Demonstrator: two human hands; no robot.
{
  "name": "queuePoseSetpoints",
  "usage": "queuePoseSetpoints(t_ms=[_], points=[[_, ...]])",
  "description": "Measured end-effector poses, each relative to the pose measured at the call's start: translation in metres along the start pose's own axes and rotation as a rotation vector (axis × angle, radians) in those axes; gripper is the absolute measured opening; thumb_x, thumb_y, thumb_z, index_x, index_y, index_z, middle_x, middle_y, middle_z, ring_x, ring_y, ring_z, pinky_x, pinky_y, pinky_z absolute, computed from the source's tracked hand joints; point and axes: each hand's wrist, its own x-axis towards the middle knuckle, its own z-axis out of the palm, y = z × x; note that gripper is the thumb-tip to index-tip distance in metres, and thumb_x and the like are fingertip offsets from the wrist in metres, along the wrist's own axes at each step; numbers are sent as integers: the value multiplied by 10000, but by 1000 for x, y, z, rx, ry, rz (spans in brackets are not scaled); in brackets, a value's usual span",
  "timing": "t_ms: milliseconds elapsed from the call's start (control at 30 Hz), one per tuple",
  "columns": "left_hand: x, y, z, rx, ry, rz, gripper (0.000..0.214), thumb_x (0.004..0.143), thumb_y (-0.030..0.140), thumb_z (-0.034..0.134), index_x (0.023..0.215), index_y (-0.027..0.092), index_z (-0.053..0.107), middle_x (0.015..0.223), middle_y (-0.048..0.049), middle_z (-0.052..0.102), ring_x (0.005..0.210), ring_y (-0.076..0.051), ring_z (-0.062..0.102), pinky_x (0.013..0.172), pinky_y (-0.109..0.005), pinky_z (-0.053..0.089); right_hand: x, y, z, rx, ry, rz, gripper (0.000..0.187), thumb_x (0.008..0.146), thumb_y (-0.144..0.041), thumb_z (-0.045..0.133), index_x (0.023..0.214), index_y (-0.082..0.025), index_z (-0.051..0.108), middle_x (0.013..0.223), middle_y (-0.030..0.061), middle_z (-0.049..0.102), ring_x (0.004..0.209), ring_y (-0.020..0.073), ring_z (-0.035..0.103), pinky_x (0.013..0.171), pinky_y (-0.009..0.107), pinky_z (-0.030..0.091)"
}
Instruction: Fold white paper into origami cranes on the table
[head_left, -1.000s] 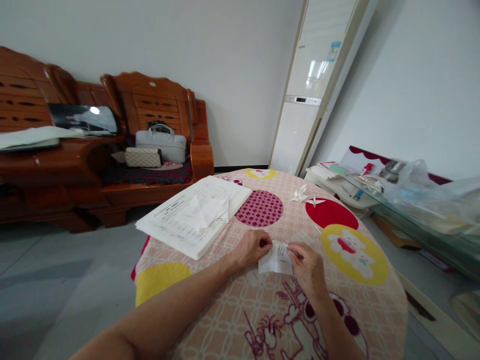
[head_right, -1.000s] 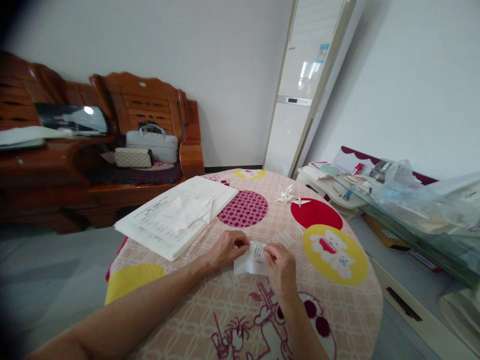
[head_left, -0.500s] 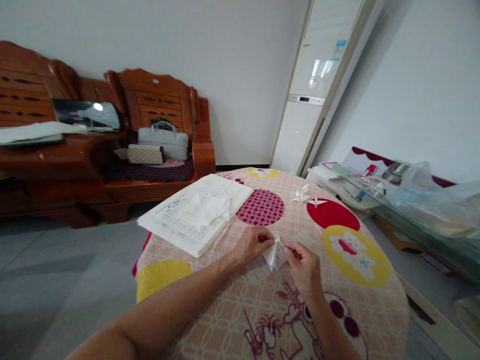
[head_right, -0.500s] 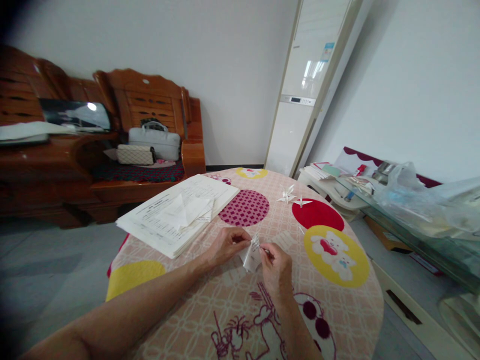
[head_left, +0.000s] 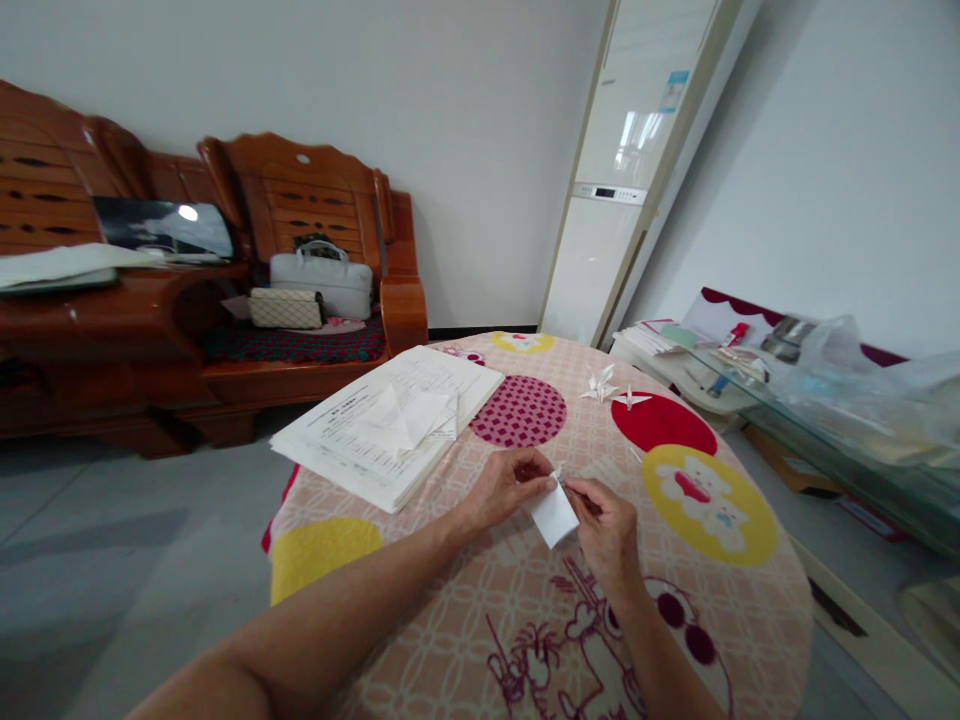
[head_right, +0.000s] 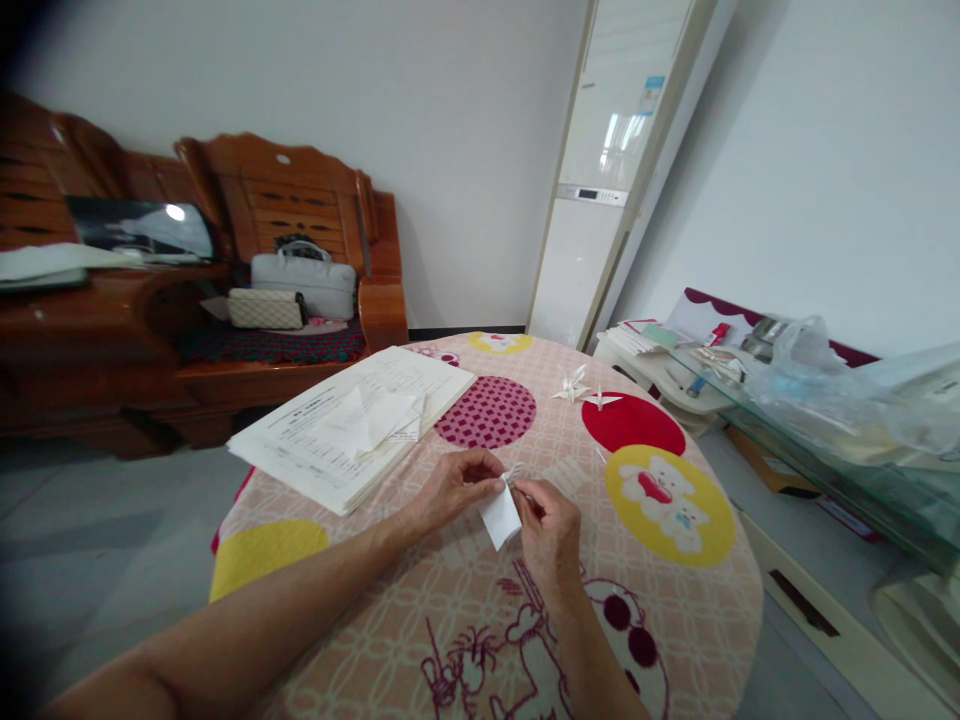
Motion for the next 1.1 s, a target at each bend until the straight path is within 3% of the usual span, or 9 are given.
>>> queuePoseSetpoints(t_ms=[300,667,1100], points=[[0,6,1,-24,28,9,256,744,332,723,815,86,712,754,-70,689,682,-137,607,618,-217,453,-1,-5,-1,-29,-29,-66,176,829,-232,586,895,-234,749,850,63,732,757,208,671,673,295,513],[-1,7,2,-31,81,9,262,677,341,784,681,104,672,650,-22,644,602,-101,559,572,-199,422,-2,-5,-3,-188,11,-244,157,839,-191,583,897,-188,730,806,58,743,671,173,688,603,253,534],[-2,10,0,40,61,37,339,679,420,788,695,101,674,662,-28,649,620,-104,567,582,-202,425,-2,-7,-8,-267,-21,-388,191,877,-155,567,973,-166,731,778,61,699,680,157,654,611,260,502]])
